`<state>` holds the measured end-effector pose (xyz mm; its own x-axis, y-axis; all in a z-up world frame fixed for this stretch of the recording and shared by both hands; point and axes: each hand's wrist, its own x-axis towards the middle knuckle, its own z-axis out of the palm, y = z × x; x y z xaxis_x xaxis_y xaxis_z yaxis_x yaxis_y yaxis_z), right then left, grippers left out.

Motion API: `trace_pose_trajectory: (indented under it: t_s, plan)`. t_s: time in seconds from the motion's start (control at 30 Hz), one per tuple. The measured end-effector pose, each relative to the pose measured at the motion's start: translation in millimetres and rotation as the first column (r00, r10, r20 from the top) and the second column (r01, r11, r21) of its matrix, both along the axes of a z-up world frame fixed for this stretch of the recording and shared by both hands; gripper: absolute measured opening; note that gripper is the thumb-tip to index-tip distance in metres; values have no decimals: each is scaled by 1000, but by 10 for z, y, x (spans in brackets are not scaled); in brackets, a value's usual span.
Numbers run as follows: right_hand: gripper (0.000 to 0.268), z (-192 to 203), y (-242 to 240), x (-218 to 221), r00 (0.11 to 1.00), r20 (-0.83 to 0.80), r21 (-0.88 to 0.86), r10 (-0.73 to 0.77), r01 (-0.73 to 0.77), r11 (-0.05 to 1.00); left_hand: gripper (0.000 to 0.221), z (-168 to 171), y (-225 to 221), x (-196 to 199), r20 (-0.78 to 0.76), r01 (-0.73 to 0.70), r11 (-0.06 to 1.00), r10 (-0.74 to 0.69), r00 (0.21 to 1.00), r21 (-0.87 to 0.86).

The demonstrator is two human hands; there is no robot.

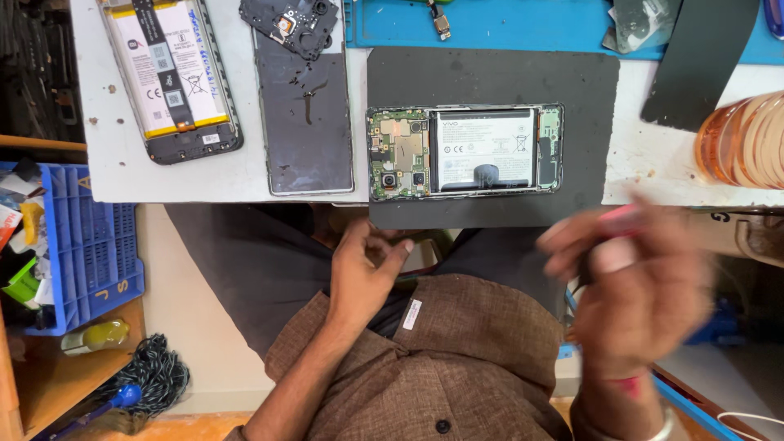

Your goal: The person uses a screwdriver to remove screws from the internal frame of a disassembled smartphone. They then lift and remove a metal shielding plate to expose the motherboard and battery. The person continues to unscrew components within the exposed area.

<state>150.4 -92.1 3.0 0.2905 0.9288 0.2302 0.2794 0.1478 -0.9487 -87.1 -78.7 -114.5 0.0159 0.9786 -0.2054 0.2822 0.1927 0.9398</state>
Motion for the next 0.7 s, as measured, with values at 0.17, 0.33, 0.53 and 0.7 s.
trace_pose_trajectory:
  t_s: [0.17,0.33,0.53,0.7]
  plan:
    - [38,-64,299,364,971,192,158,-143,114,981,17,191,50,26,-151,11,995,-26,988,-100]
    - [56,-432,533,381,955,287,208,-79,18,978,35,323,-20,65,-350,101,980,-156,924,-168]
    - [75,-414,365,399,921,390,108,2,-48,993,17,670,-7,108,-114,254,947,-236,965,196]
    - [76,-574,595,508,997,63,138,-34,25,990,33,1039,133,166,-192,471,748,-434,880,468]
